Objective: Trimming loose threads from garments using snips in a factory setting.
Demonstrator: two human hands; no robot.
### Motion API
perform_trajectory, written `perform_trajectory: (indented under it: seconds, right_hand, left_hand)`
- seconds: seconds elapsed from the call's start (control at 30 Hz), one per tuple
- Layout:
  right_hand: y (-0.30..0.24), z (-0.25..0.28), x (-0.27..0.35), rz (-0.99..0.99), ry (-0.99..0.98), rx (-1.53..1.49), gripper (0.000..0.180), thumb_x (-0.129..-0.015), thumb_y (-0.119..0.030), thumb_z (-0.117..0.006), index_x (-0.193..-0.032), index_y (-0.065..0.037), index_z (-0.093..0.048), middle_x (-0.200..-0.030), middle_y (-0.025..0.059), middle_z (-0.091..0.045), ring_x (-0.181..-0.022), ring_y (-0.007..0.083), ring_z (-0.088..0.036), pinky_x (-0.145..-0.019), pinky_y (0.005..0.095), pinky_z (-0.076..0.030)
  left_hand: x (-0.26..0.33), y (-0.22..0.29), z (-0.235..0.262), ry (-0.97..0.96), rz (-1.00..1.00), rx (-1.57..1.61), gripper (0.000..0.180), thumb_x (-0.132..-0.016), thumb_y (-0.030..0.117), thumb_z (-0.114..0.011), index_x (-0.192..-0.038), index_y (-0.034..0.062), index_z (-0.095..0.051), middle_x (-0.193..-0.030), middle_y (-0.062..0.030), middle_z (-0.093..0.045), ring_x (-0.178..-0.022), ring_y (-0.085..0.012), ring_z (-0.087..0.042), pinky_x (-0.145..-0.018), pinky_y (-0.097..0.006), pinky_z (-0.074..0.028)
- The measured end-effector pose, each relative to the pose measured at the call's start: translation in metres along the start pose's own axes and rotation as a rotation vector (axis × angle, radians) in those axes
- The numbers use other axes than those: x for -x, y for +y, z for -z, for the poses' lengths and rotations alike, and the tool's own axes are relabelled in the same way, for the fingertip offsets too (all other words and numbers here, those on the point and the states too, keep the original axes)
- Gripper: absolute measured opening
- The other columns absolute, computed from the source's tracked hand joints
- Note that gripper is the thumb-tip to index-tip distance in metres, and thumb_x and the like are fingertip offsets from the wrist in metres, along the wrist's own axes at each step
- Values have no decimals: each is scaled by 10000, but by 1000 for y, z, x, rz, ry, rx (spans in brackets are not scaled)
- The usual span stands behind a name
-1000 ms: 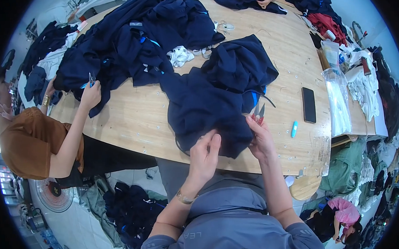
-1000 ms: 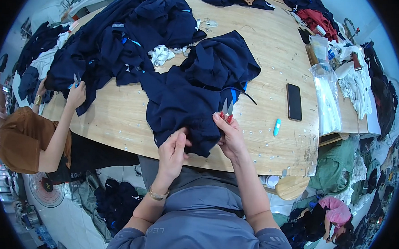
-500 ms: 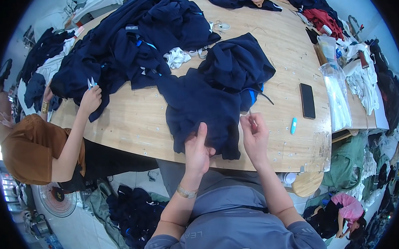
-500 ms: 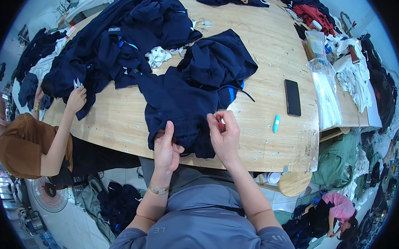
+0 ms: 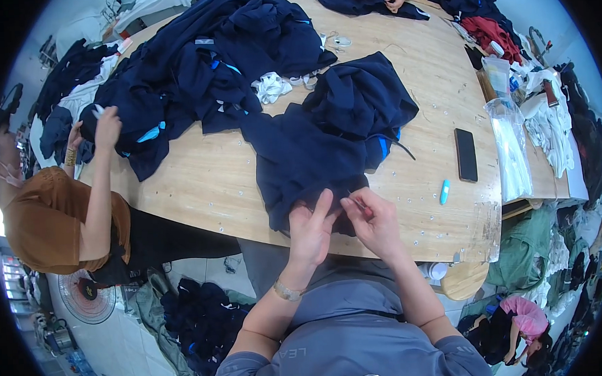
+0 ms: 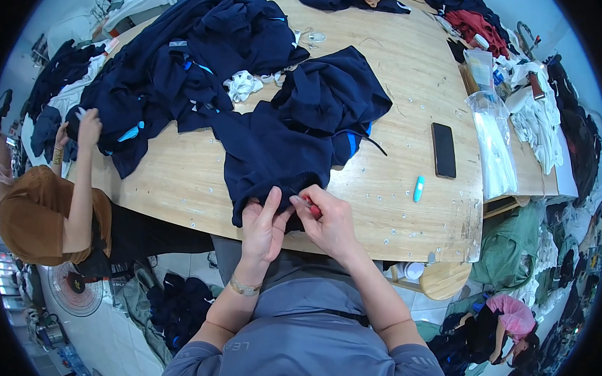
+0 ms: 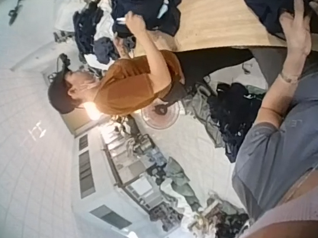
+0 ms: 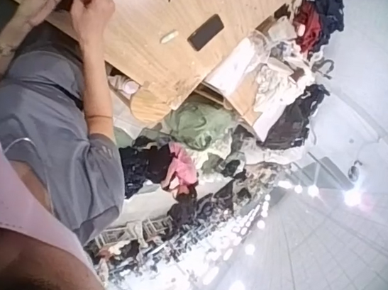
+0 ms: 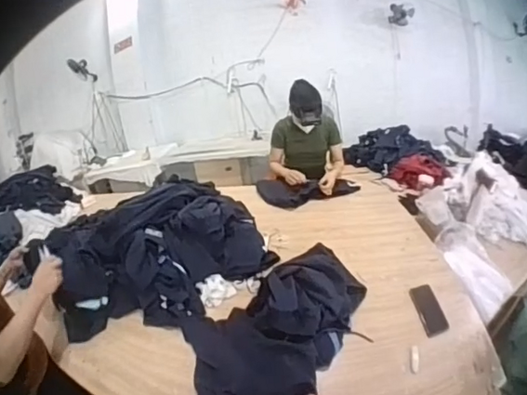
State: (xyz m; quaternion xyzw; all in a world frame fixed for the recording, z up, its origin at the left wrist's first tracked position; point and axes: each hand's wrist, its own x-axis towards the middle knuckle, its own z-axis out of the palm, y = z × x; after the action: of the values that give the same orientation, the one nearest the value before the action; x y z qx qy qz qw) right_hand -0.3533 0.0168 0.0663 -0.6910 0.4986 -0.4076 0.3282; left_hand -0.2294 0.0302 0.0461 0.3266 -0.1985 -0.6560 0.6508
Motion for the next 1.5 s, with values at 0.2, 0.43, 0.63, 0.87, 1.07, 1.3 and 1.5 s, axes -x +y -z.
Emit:
perform_trajectory:
  seconds: [0.2, 0.43, 0.63, 0.87, 1.07, 1.3, 1.5]
  right_hand:
    - [-13, 9, 16, 172, -167, -50, 99, -722, -32, -637, -799, -46, -575, -661, 92, -549, -544, 235, -558, -495, 288, -440]
    - [-14, 28, 12, 115, -232, -175, 314, -714, -236, -702, -905, -32, -558, -739, 95, -510, -649, 215, -527, -572, 287, -412]
    - [14, 19, -2, 202, -33, 275, 249, -775, -259, -658, -845, -47, -547, -702, 78, -503, -574, 224, -539, -484, 302, -407]
    - [15, 16, -6, 326, -30, 557, 274, -752, -315, -667, -807, -75, -545, -658, 48, -487, -548, 206, -532, -466, 311, -400]
    - [17, 17, -7, 354, -34, 578, 291, -737, -340, -671, -806, -85, -547, -651, 43, -475, -546, 199, -530, -465, 308, -395]
    - [13, 21, -9, 355, -75, 612, 276, -734, -305, -681, -810, -82, -537, -649, 41, -485, -569, 204, -532, -492, 311, -405]
    - [17, 23, -10, 389, -66, 620, 290, -744, -363, -660, -795, -102, -544, -609, 24, -488, -531, 177, -541, -458, 293, -396]
  left_hand:
    - [-6, 1, 2, 87, -39, 53, 391, -891, 146, -555, -1210, 31, -360, -1166, -97, -500, -1018, -180, -541, -828, -338, -483]
    - [-10, 11, 1, 150, -24, 11, 374, -877, 178, -588, -1171, 42, -401, -1083, -60, -546, -935, -144, -566, -747, -317, -489]
    - [-11, 13, -2, 159, 3, -46, 337, -873, 182, -589, -1142, 42, -439, -1004, -50, -580, -867, -130, -589, -673, -291, -507]
    - [-13, 10, 0, 165, -47, -116, 297, -868, 181, -594, -1095, 26, -481, -961, -43, -590, -786, -116, -605, -585, -237, -521]
    - [-14, 4, 6, 154, -71, -215, 291, -888, 156, -554, -1109, -9, -462, -994, -95, -588, -833, -156, -620, -620, -300, -568]
    - [-12, 4, -6, 199, -175, -242, 322, -852, 149, -616, -1094, -22, -490, -979, -54, -582, -807, -91, -573, -597, -208, -520]
    - [-13, 1, -2, 158, -381, -508, 331, -855, 149, -612, -1092, -51, -496, -1015, -72, -572, -812, -92, -552, -605, -188, -511]
